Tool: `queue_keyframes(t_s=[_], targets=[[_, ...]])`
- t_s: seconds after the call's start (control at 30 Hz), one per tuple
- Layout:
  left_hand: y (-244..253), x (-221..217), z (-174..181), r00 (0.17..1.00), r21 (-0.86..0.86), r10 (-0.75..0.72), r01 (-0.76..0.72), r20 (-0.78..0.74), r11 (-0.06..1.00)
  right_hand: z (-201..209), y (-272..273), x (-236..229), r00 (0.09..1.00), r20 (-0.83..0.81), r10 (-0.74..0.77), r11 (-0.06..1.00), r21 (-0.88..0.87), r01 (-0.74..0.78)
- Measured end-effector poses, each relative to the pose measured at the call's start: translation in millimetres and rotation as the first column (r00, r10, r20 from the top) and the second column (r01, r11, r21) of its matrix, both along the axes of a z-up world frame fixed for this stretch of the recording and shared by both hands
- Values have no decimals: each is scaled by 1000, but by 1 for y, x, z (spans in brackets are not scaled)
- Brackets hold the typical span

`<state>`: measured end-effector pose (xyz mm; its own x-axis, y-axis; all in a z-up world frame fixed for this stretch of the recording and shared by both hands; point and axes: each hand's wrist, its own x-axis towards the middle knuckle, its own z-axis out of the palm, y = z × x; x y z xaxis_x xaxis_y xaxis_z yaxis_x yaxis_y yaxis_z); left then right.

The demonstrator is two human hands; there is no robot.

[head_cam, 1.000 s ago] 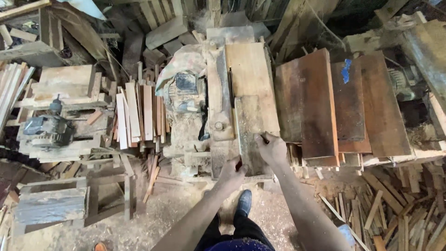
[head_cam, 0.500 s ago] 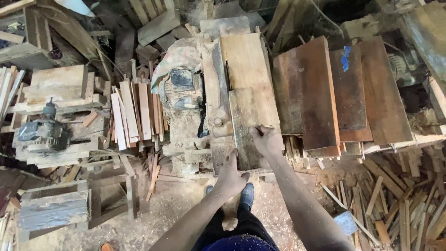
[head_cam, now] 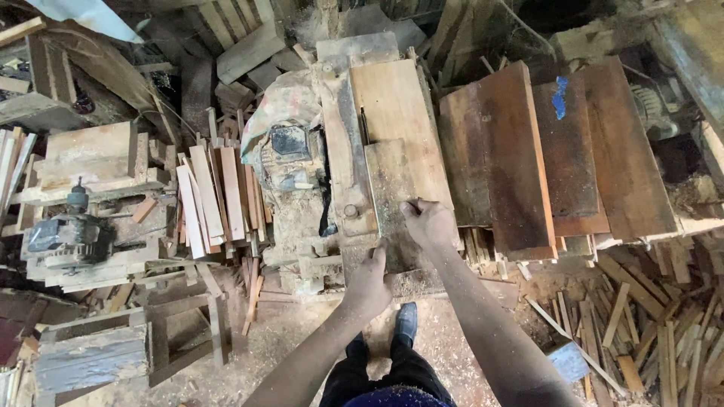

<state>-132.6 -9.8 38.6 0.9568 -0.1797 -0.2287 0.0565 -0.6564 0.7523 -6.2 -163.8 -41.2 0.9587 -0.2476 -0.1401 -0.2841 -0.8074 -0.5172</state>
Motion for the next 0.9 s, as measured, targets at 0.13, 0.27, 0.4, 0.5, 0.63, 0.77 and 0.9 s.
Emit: queue_keyframes(t_s=[0.13,0.27,0.4,0.5,0.63,0.77,0.9], targets=[[0,11,-36,999,140,-33,26,43,990,16,5,10,999,-44,17,1000,-3,-17],[5,26,9,999,132,-22,16,44,991,-7,8,28,996,-86,10,993,-114,-19],[8,42,40,999,140,-38,34,23,990,6,14,38,995,-99,27,995,-89,-35],[10,50,46,999,120,-33,35,-17,992,32,19,42,994,-105,30,997,-71,-38],[9,61,-41,997,320,-74,64,19,945,16,20,58,991,-134,23,999,-44,-29],[12,73,-70,998,331,-60,52,14,942,-5,19,75,987,-162,2,997,-80,-15],[13,83,-131,991,376,-92,48,101,925,-22,18,94,985,-172,7,995,-93,-23]])
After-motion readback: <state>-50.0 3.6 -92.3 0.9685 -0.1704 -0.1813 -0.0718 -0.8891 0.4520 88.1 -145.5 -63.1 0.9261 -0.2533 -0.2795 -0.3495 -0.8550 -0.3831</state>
